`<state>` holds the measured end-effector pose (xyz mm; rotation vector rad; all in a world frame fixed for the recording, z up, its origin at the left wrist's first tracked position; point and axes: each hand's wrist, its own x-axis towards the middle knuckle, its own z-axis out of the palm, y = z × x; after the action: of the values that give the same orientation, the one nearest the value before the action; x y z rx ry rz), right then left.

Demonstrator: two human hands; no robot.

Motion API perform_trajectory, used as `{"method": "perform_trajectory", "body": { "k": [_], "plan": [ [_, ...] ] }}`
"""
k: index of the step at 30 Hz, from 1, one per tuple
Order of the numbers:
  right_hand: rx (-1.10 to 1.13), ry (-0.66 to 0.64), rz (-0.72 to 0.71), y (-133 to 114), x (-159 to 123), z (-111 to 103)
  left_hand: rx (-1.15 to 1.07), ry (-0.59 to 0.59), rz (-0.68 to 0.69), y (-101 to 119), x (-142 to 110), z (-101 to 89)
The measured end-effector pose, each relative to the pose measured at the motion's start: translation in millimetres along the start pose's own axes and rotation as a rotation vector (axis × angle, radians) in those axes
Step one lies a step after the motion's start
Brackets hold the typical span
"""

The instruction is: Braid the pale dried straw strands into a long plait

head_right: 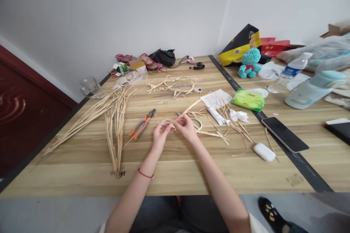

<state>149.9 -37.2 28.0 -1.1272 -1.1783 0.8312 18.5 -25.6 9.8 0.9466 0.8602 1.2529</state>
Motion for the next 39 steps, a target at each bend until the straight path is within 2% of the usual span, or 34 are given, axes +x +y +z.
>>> {"method": "perform_trajectory", "body": {
  "k": [19,23,30,36,39],
  "plan": [
    [-0.016,0.041,-0.085,1.8,-1.8,4.4,-0.034,0.053,0.002,-5.3,-3.4,4.7],
    [0.04,0.053,-0.059,3.5,0.2,2.7,-0.056,0.073,-0.037,-7.3,-2.0,1.7],
    [0.157,-0.046,0.046,4.9,2.5,-2.0,-0.038,0.029,-0.043,-6.6,-1.1,-0.7],
    [0.141,0.017,0.053,7.3,3.0,-3.4,0.0,-0.016,-0.017,-6.3,-1.8,-0.3],
    [0.143,0.009,0.043,8.6,3.6,-3.5,0.01,-0.02,-0.025,-5.5,-2.0,0.1]
  ]
}}
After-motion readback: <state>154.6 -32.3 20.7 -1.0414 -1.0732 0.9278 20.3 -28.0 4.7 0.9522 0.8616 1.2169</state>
